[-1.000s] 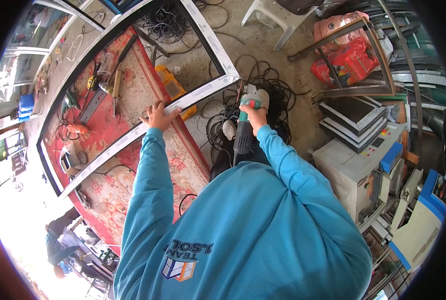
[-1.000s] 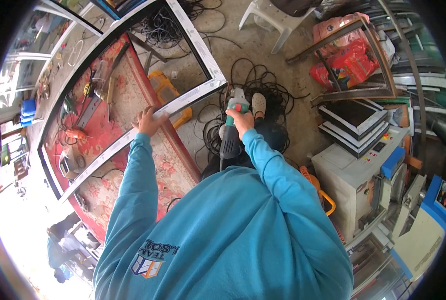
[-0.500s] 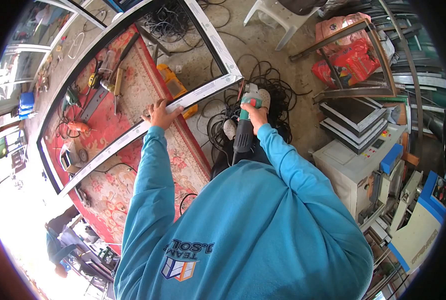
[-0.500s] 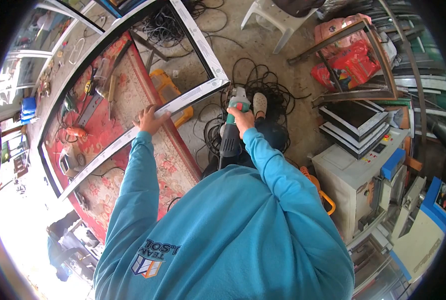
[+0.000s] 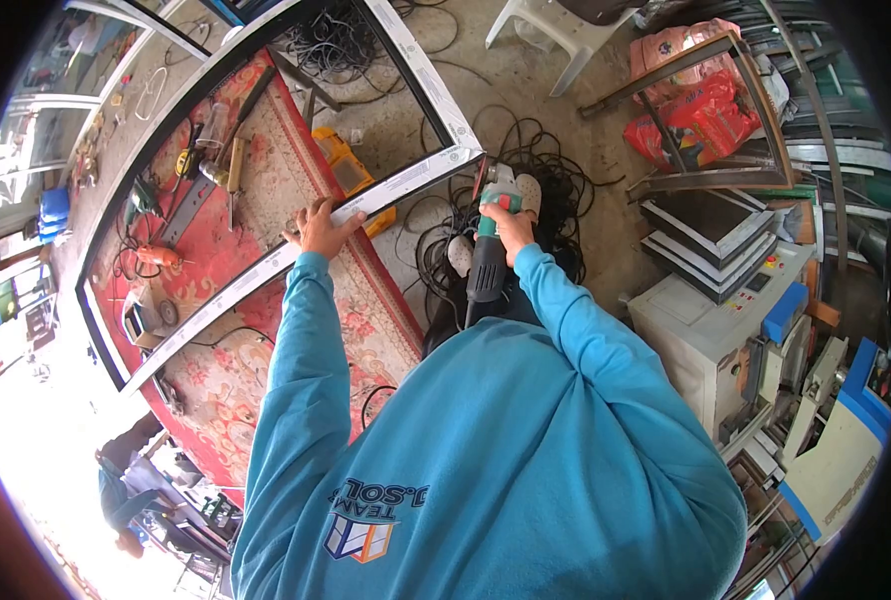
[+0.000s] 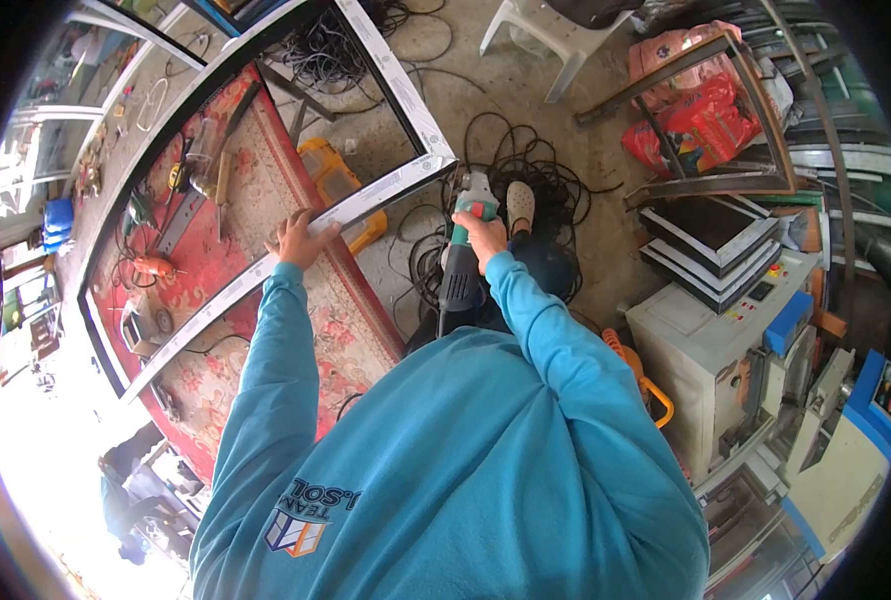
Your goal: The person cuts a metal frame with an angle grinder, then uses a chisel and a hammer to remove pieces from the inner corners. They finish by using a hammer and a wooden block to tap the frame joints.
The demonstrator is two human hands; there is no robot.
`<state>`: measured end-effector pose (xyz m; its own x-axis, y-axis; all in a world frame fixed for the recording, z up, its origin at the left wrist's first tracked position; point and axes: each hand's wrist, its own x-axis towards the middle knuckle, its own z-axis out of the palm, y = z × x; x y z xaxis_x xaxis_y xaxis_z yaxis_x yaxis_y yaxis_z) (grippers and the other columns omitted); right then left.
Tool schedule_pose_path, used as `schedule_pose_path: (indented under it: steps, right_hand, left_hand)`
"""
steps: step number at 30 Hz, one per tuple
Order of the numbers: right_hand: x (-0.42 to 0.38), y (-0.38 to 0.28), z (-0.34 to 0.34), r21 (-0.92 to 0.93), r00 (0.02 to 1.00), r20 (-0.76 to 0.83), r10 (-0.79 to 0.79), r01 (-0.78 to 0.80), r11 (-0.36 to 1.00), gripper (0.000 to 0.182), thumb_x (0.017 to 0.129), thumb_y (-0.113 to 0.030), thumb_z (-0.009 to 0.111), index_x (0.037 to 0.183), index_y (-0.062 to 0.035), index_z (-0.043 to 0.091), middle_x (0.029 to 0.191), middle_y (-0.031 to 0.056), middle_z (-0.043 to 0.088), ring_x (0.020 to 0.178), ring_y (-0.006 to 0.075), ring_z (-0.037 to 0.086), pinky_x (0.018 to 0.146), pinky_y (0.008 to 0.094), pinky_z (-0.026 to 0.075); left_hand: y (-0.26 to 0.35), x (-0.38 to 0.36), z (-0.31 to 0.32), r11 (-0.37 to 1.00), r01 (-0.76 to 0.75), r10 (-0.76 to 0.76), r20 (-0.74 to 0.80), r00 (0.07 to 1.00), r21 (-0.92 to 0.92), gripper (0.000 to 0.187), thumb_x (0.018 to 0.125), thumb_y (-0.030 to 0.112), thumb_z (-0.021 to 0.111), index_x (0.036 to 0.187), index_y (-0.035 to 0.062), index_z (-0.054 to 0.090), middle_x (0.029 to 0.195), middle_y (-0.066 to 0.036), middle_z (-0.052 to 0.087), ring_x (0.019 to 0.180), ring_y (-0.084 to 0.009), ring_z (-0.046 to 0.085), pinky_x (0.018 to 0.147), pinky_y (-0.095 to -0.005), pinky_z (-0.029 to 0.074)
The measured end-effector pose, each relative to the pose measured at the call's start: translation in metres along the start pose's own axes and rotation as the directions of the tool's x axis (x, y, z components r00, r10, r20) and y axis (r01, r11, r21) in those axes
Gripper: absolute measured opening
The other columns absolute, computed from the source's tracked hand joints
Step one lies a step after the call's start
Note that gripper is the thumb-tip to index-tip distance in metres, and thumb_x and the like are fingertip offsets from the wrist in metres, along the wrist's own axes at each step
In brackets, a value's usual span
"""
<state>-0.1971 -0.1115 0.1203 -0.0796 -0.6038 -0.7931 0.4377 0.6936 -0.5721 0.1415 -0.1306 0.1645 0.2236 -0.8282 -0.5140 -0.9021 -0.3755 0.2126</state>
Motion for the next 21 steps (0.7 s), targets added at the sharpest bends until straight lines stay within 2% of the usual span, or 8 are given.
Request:
schedule_pose_path:
  steps: [8,10,14,21]
  right_hand:
    - [0.003,0.000,0.000,0.015,0.999,0.012,0.039,-0.040,0.999,0.044,0.071,-0.017,0.080,0.103,0.0013,0.055,0.078,0.0134,0.061,0.054,0.0257,0.062,0.048,0.0414,0.055]
    - [0.007,0.007,-0.003,0.075,1.000,-0.016,0.026,-0.025,0.997,0.046,0.071,-0.017,0.081,0.105,0.0015,0.055,0.080,0.0138,0.062,0.055,0.0261,0.063,0.049,0.0414,0.056]
    - [-0.002,0.000,-0.004,0.026,1.000,-0.027,-0.002,0.002,1.000,0.049,0.071,-0.018,0.081,0.107,0.0022,0.054,0.082,0.0141,0.062,0.055,0.0264,0.063,0.050,0.0411,0.056]
    - [-0.017,-0.009,0.004,-0.012,0.998,-0.022,-0.062,0.062,0.998,0.043,0.071,-0.019,0.081,0.100,0.0032,0.058,0.079,0.0129,0.063,0.055,0.0251,0.063,0.049,0.0394,0.055]
  left_hand:
    - [-0.002,0.002,0.002,1.000,-0.009,0.009,0.007,1.000,0.004,0.089,0.077,0.073,0.064,0.144,0.0168,0.048,0.153,-0.009,0.038,0.148,-0.0340,0.019,0.111,-0.0745,-0.002]
    - [-0.004,0.003,0.003,1.000,-0.008,0.008,0.006,1.000,0.005,0.089,0.077,0.073,0.064,0.144,0.0168,0.048,0.154,-0.009,0.038,0.148,-0.0335,0.019,0.111,-0.0748,-0.002]
    - [-0.004,0.004,0.003,1.000,-0.005,0.005,0.011,1.000,0.015,0.089,0.077,0.072,0.064,0.145,0.0168,0.048,0.154,-0.009,0.038,0.148,-0.0336,0.019,0.111,-0.0750,-0.001]
    - [-0.002,0.002,0.001,1.000,-0.016,0.016,0.005,1.000,-0.005,0.088,0.077,0.072,0.065,0.143,0.0170,0.050,0.153,-0.008,0.039,0.148,-0.0334,0.020,0.110,-0.0758,0.002]
